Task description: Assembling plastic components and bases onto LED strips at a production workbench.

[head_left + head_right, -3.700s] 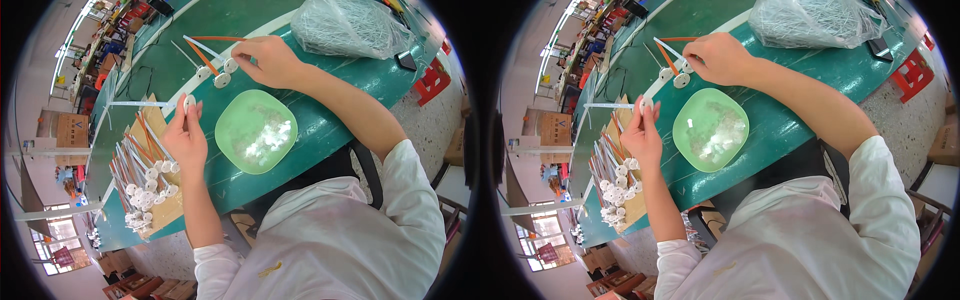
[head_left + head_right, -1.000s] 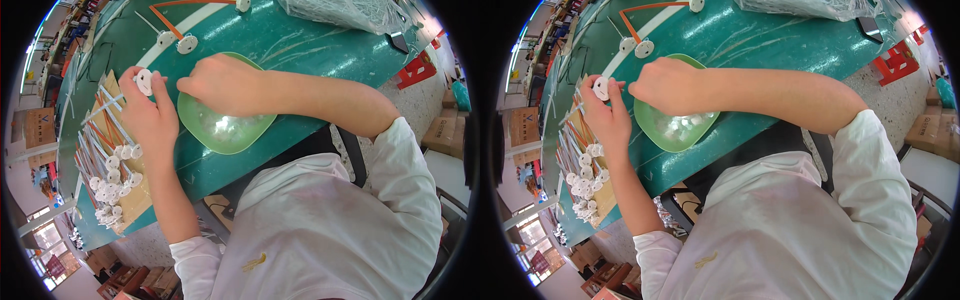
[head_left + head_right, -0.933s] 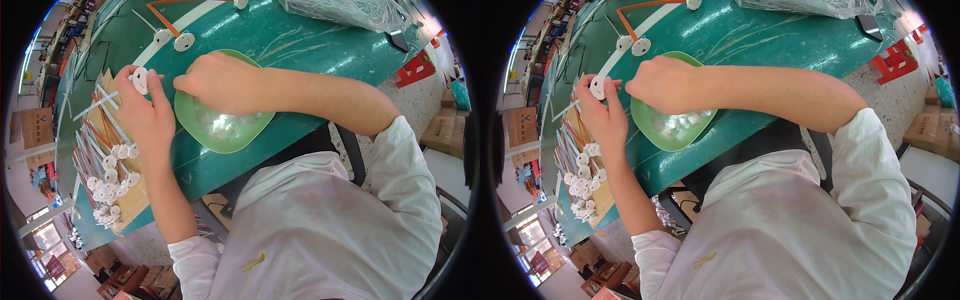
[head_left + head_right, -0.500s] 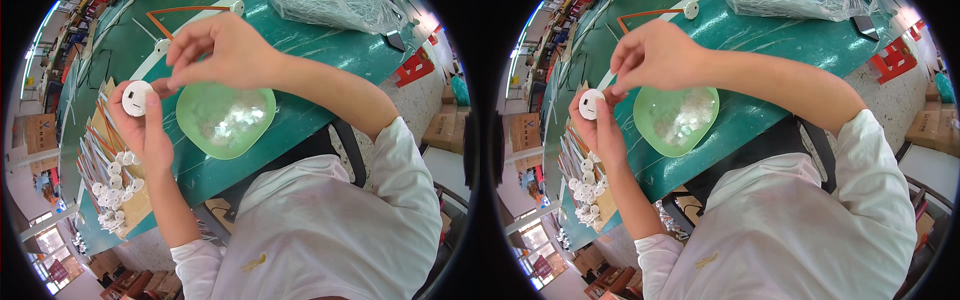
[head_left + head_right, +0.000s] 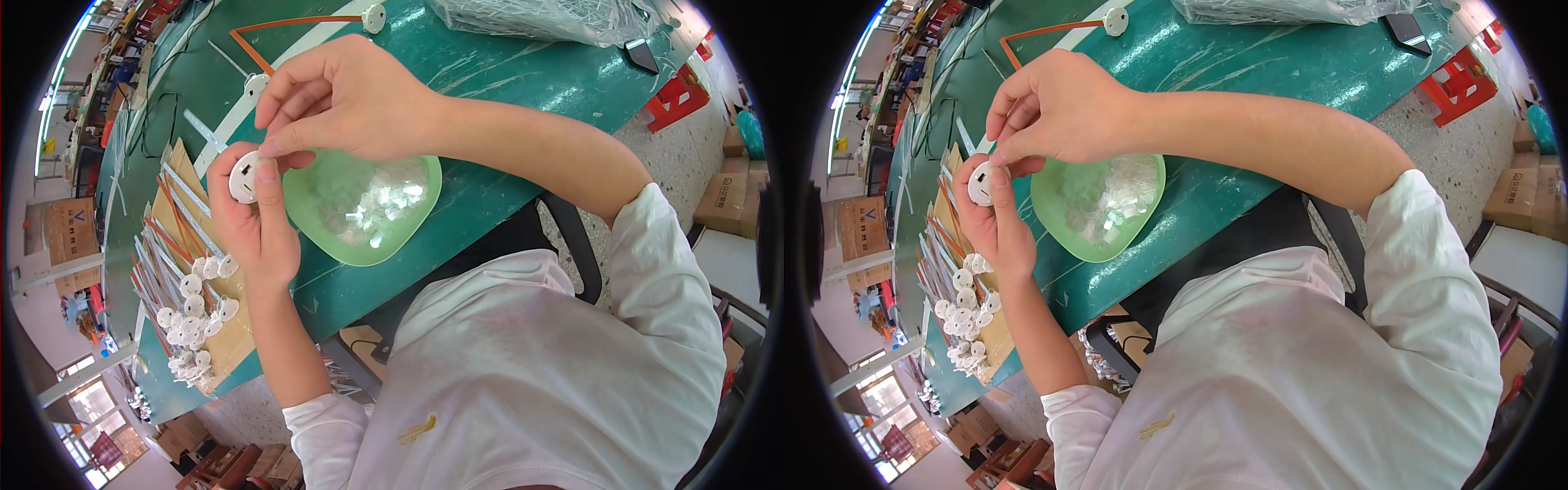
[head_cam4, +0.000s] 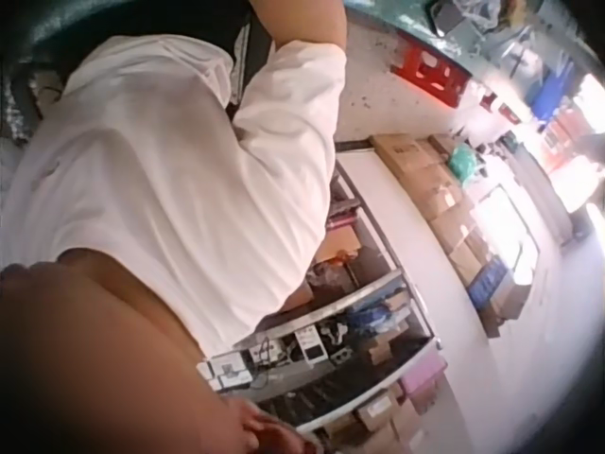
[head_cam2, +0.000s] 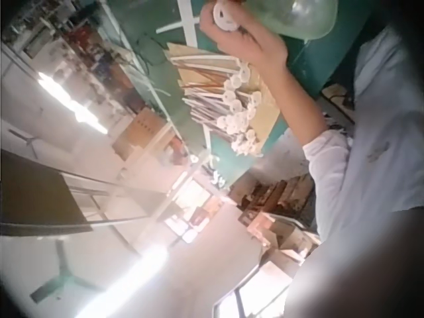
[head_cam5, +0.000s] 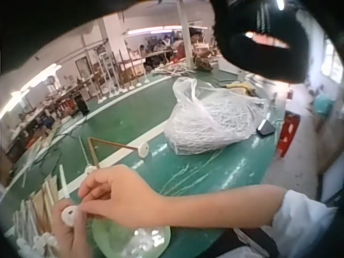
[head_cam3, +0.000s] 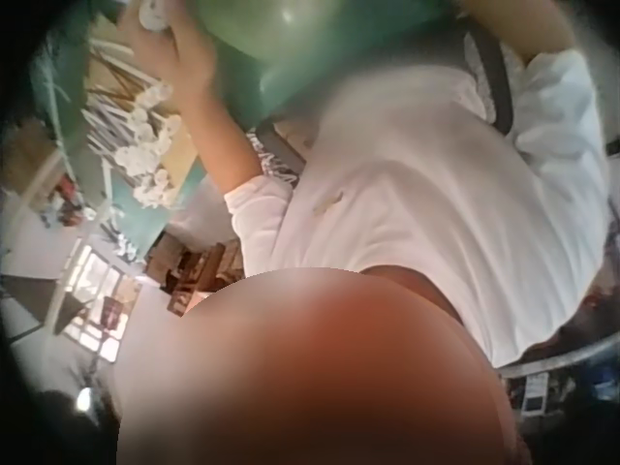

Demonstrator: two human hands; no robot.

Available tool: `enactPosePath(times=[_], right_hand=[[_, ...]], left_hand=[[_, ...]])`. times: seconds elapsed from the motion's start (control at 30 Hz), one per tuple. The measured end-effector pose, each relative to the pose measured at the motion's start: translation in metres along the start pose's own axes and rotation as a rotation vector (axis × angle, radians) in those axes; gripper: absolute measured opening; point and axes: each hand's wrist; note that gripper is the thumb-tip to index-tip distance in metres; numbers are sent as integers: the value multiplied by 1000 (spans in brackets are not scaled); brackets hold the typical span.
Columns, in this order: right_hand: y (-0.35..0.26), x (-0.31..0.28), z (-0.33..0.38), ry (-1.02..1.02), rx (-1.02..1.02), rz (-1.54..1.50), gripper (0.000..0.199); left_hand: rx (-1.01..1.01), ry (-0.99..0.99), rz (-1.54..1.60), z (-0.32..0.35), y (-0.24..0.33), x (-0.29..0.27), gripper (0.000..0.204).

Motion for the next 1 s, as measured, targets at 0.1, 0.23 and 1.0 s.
enactPosePath(times=[0.1,0.23,1.0], right_hand=[[3,2,-2,0,-26,-40,17],[6,5,-2,37,-119,80,15],[19,20,9,303,-861,558,11]], left_hand=[[37,22,41,0,-2,-4,20],[96,60,123,-1,-5,-5,21],[376,22,-541,-1,-1,9,51]])
Point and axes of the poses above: each hand's wrist, its own z-axis away from the middle knuckle, its own x-axis out of the palm, y = z × x, and after that the axes turned 1 degree about x, right-handed
